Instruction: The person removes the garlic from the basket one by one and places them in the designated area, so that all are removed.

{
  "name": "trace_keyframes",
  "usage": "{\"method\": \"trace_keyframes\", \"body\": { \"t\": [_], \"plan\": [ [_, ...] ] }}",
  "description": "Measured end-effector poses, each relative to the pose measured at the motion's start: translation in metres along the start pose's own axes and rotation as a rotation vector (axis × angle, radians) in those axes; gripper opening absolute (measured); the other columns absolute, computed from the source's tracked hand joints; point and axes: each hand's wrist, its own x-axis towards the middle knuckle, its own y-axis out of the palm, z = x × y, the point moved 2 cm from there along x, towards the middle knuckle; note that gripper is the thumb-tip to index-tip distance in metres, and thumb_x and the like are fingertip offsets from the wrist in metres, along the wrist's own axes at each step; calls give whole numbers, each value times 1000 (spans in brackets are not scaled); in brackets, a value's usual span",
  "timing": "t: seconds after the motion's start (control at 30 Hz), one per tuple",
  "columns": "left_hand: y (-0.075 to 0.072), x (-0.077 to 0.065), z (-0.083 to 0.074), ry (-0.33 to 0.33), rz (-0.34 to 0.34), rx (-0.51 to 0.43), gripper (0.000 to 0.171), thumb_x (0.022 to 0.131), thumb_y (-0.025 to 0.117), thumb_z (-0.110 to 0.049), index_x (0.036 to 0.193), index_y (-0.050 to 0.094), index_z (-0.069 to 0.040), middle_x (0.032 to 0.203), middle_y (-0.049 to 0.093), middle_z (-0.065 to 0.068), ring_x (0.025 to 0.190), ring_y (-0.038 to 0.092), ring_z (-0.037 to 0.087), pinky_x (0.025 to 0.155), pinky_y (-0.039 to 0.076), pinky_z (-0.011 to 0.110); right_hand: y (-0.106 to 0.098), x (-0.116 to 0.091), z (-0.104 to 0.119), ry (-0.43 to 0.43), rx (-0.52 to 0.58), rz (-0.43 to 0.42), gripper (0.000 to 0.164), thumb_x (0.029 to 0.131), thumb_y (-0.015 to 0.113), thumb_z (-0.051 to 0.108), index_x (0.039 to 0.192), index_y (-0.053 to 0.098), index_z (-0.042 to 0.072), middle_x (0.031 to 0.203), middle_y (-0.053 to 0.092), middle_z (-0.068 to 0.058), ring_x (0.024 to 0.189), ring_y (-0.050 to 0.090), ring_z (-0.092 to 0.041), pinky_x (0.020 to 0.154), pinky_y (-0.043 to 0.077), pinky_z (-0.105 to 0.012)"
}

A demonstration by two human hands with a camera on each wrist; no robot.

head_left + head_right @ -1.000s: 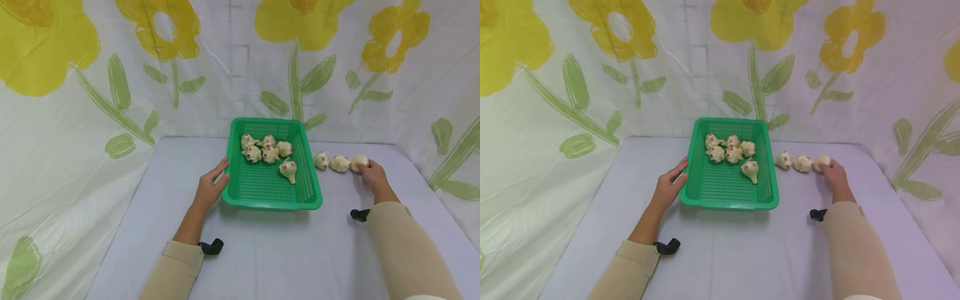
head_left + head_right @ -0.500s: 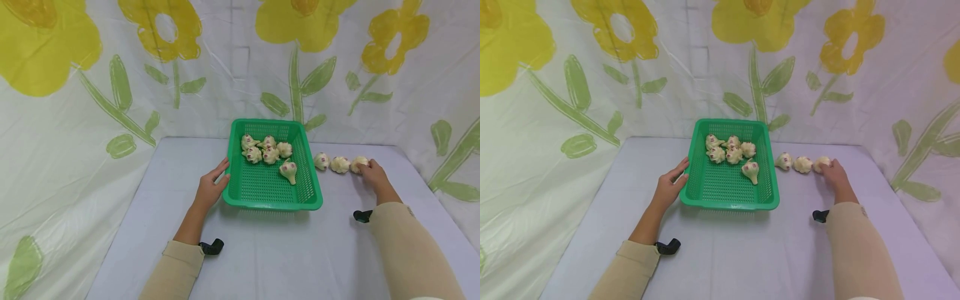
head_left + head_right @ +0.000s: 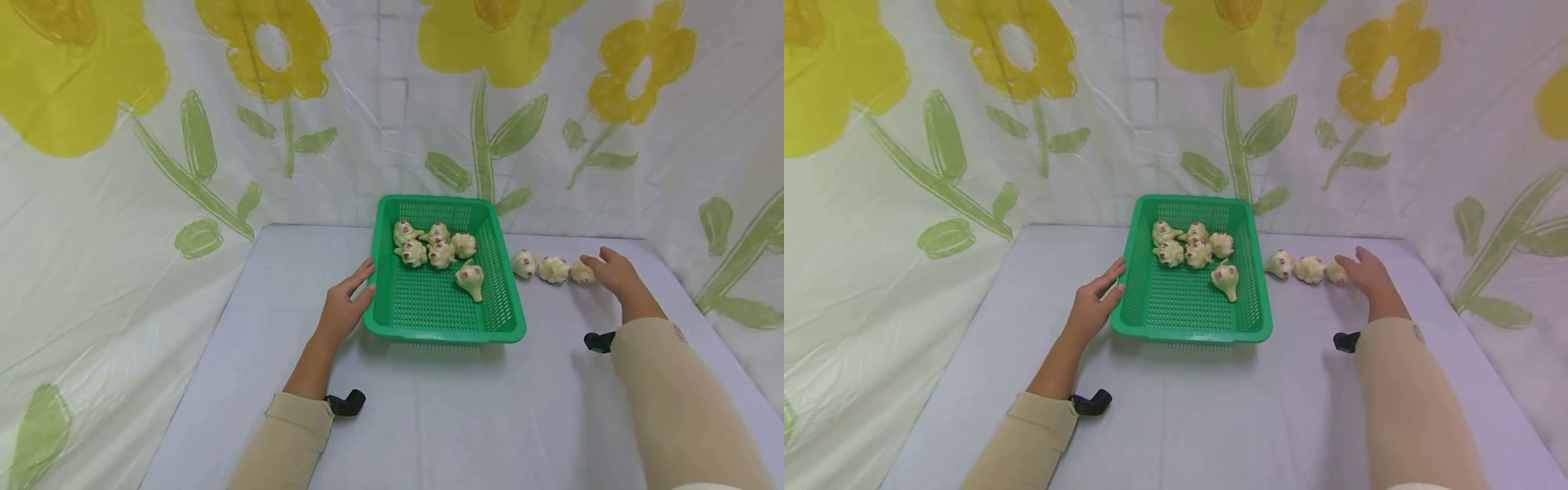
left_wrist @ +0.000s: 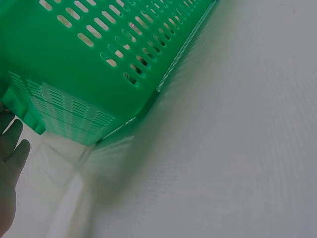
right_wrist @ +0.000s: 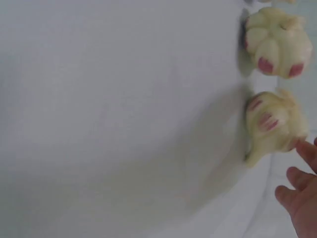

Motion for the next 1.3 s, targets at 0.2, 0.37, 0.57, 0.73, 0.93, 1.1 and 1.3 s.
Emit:
{"method": "trace_keyframes", "body": {
  "t": [0.2, 0.37, 0.57, 0.73, 0.93, 1.1, 1.3],
  "plan": [
    [1, 1, 0, -3, 5, 9, 44, 99, 58, -20, 142, 54, -10, 151, 45, -11, 139, 42, 10, 115, 37, 36, -25, -6, 52, -129, -174, 36, 93, 98, 35, 62, 154, 5, -6, 153, 19, -38, 138, 15, -59, 109, 19, -74],
    [0, 1, 2, -11, 3, -8, 44, 99, 58, -21, 142, 53, -11, 151, 45, -11, 140, 42, 11, 115, 37, 37, -22, -10, 110, -266, -198, 63, 84, 99, 38, 61, 155, 19, 1, 153, 28, -32, 138, 27, -54, 107, 27, -72],
    [0, -1, 4, -13, 6, -13, 45, 100, 58, -23, 142, 53, -11, 151, 44, -11, 140, 42, 11, 115, 37, 38, 7, -19, 169, -431, -183, 107, 67, 102, 44, 48, 152, 33, 4, 148, 42, -28, 135, 40, -47, 106, 37, -66],
    [0, -1, 2, -19, 3, -11, 45, 99, 58, -24, 142, 54, -12, 151, 45, -11, 140, 42, 12, 115, 37, 39, 36, -24, 201, -534, -229, 218, 59, 103, 49, 40, 150, 39, 5, 144, 49, -25, 130, 48, -44, 104, 42, -61],
    [0, 0, 2, -13, 1, 5, 44, 99, 58, -22, 141, 55, -12, 150, 46, -10, 139, 43, 12, 115, 38, 40, 61, -31, 215, -567, -304, 313, 63, 99, 57, 38, 148, 41, 2, 144, 49, -25, 133, 46, -43, 104, 43, -59],
    [0, 0, 2, -4, -5, 15, 43, 99, 58, -22, 141, 55, -13, 150, 46, -11, 139, 43, 10, 114, 38, 39, 70, -32, 214, -569, -357, 337, 63, 96, 63, 32, 147, 42, 0, 147, 47, -24, 137, 41, -43, 108, 41, -58],
    [0, 0, 2, -9, -4, 15, 44, 99, 58, -21, 141, 54, -12, 151, 45, -11, 139, 43, 11, 115, 38, 39, 63, -37, 228, -587, -433, 414, 65, 97, 62, 32, 149, 40, 0, 148, 45, -24, 136, 42, -44, 106, 43, -56]
  ]
}}
